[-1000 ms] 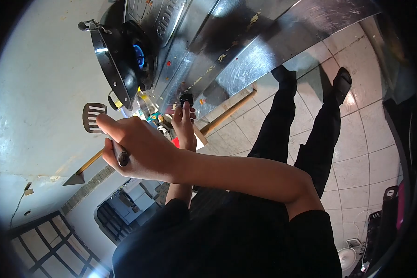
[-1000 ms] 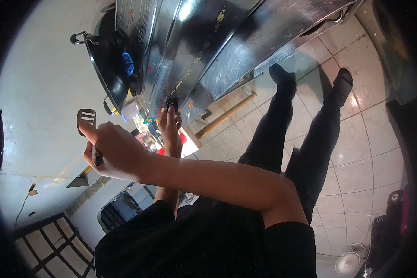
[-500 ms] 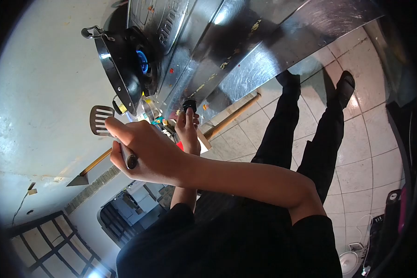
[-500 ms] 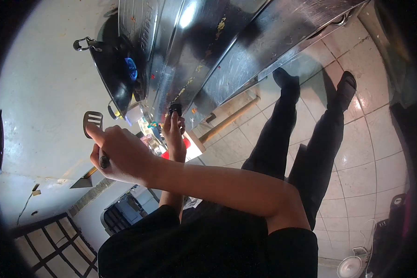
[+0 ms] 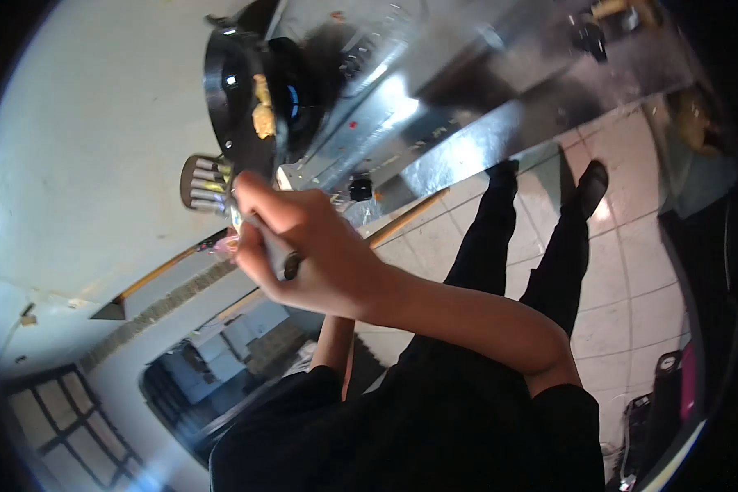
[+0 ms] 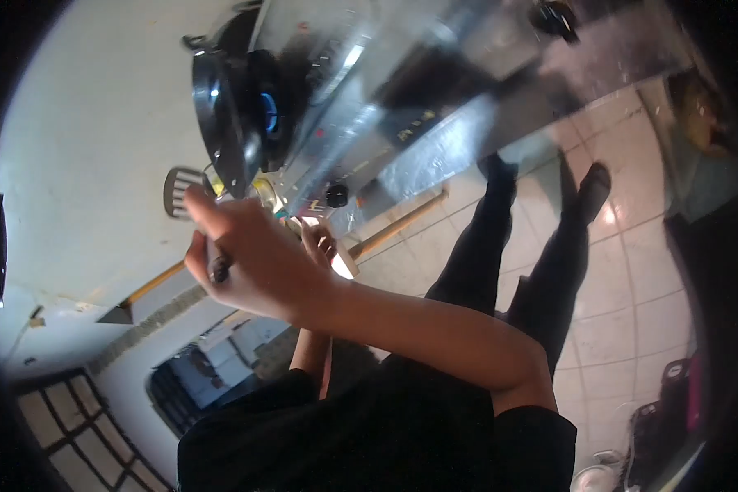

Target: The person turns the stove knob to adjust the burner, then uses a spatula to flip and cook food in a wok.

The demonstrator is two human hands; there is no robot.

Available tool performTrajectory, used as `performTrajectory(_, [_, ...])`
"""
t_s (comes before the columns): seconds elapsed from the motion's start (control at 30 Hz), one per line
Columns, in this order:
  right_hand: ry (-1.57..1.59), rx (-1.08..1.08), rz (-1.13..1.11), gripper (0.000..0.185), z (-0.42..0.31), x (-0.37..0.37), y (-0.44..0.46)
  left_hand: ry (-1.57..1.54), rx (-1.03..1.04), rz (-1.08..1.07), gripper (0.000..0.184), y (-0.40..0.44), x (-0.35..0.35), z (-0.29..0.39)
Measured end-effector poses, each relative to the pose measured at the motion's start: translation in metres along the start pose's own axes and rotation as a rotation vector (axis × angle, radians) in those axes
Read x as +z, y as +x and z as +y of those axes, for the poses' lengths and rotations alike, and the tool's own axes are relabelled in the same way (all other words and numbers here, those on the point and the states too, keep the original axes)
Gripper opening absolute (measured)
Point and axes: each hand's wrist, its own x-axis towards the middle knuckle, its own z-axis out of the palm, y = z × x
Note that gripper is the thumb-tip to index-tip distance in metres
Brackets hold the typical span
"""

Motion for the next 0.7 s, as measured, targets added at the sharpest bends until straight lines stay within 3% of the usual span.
performTrajectory(0.1, [-0.141, 0.078, -0.085, 0.011, -0.031, 0.003, 0.022, -0.177, 0.081, 0.176, 0.037, 0.04, -0.062, -0.025])
performTrajectory(0.13, [-0.237, -0.003, -0.103, 0.01, -0.033, 0.007, 0.031, -0.239, 0.106, 0.233, 0.037, 0.049, -0.071, -0.025])
performTrajectory(0.17, [-0.245, 0.095, -0.197, 0.009, -0.047, 0.007, 0.04, -0.111, 0.267, 0.313, 0.036, 0.017, -0.05, 0.029])
performTrajectory(0.2, [-0.393, -0.045, -0.2, 0.007, -0.041, 0.008, 0.048, -0.136, 0.252, 0.27, 0.037, 0.032, -0.074, 0.031])
performTrajectory(0.23, [-0.476, 0.056, -0.236, 0.008, -0.051, 0.007, 0.052, -0.128, 0.32, 0.271, 0.037, 0.042, -0.084, 0.045])
performTrajectory(0.27, [-0.455, 0.176, -0.179, 0.004, -0.064, 0.015, 0.055, -0.119, 0.383, 0.283, 0.038, 0.046, -0.092, 0.061])
performTrajectory(0.33, [-0.535, 0.364, -0.088, 0.014, -0.074, 0.027, 0.058, -0.038, 0.502, 0.322, 0.037, 0.057, -0.11, 0.091])
performTrajectory(0.5, [-0.642, 0.293, -0.009, 0.023, -0.063, 0.057, 0.062, -0.286, 0.539, 0.201, 0.024, 0.101, -0.136, 0.127])
performTrajectory(0.7, [-0.772, 0.219, 0.218, 0.029, -0.028, 0.089, 0.083, -0.233, 0.608, 0.083, 0.012, 0.141, -0.133, 0.138])
